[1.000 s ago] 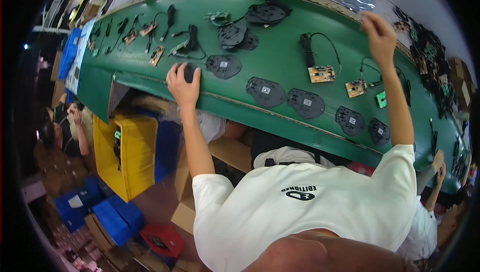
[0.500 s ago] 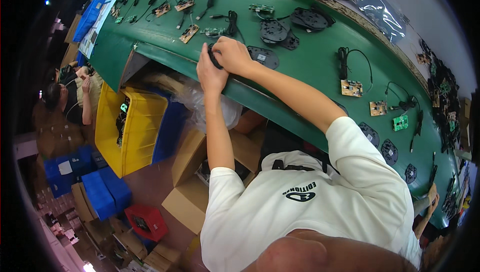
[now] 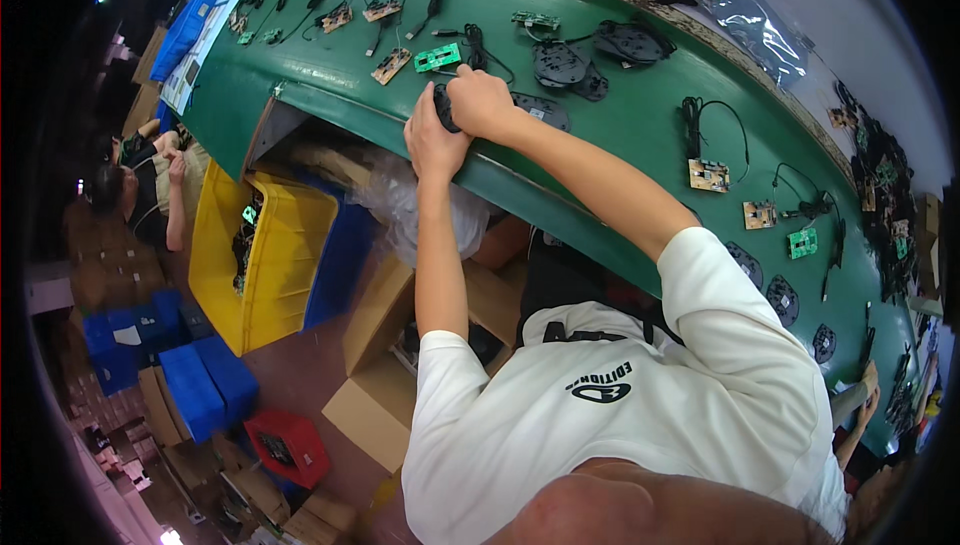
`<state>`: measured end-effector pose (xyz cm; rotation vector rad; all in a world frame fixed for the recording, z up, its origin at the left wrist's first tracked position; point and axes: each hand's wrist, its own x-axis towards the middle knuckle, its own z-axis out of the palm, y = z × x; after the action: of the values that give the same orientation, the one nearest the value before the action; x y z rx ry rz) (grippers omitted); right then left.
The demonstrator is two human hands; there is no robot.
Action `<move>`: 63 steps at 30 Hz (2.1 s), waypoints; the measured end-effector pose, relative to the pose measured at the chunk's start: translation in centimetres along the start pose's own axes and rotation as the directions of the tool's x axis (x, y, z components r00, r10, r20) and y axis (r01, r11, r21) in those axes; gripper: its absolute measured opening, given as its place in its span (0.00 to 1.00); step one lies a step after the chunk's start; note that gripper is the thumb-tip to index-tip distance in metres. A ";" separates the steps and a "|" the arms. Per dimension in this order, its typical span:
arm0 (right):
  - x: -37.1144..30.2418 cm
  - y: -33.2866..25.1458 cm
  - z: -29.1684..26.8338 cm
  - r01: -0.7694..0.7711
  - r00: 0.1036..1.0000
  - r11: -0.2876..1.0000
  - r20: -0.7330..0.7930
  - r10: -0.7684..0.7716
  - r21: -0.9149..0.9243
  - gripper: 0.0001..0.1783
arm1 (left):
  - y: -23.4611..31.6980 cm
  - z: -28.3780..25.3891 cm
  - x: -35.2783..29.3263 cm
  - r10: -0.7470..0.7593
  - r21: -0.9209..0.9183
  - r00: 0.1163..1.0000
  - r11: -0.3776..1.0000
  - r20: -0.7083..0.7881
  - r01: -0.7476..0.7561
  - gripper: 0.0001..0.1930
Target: The person retrieves mouse baseplates and circuit boards, arranges them along the assembly table, and fits the circuit boards and cables into the mouse baseplates by hand.
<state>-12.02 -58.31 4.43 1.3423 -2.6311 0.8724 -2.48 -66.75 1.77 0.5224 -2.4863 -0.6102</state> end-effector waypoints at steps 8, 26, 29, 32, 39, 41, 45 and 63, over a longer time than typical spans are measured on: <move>-9.3 2.0 -13.7 0.133 0.991 0.984 0.008 -0.135 0.120 0.14 | 0.8 0.2 0.0 0.167 0.008 0.982 0.986 -0.083 -0.167 0.52; -28.3 20.3 -32.5 -0.290 0.904 0.955 -0.345 0.251 -0.065 0.11 | 13.3 9.3 7.7 0.367 -0.209 0.861 0.927 0.352 -0.310 0.28; -27.8 31.0 -32.6 -0.535 0.787 0.804 -0.500 0.362 -0.260 0.17 | 13.5 8.8 7.7 0.371 -0.319 0.861 0.910 0.347 -0.264 0.27; -26.2 38.8 -30.9 -0.689 0.687 0.680 -0.522 0.505 -0.250 0.18 | 13.7 8.0 7.4 0.332 -0.394 0.890 0.898 0.312 -0.196 0.25; -26.0 46.1 -27.7 -0.689 0.724 0.554 -0.468 0.506 -0.467 0.16 | 11.7 -1.3 4.8 0.301 -0.130 0.942 0.938 -0.151 -0.321 0.22; -27.7 46.4 -29.4 -0.696 0.717 0.521 -0.446 0.535 -0.493 0.16 | 5.9 -2.9 5.7 0.201 0.058 0.954 0.980 -0.224 -0.192 0.22; -25.5 46.8 -29.7 -0.685 0.727 0.605 -0.432 0.534 -0.405 0.18 | -8.2 -3.8 5.8 -0.109 0.108 0.958 0.984 -0.266 0.142 0.27; -4.6 7.3 -18.8 0.231 0.967 0.945 -0.158 -0.198 0.231 0.07 | -10.4 -2.7 4.3 -0.028 0.262 0.991 0.963 -0.134 0.063 0.27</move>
<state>-18.44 -42.02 15.47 1.5306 -2.2815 1.2401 -1.87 -78.14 0.12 0.6994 -2.4499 -0.2492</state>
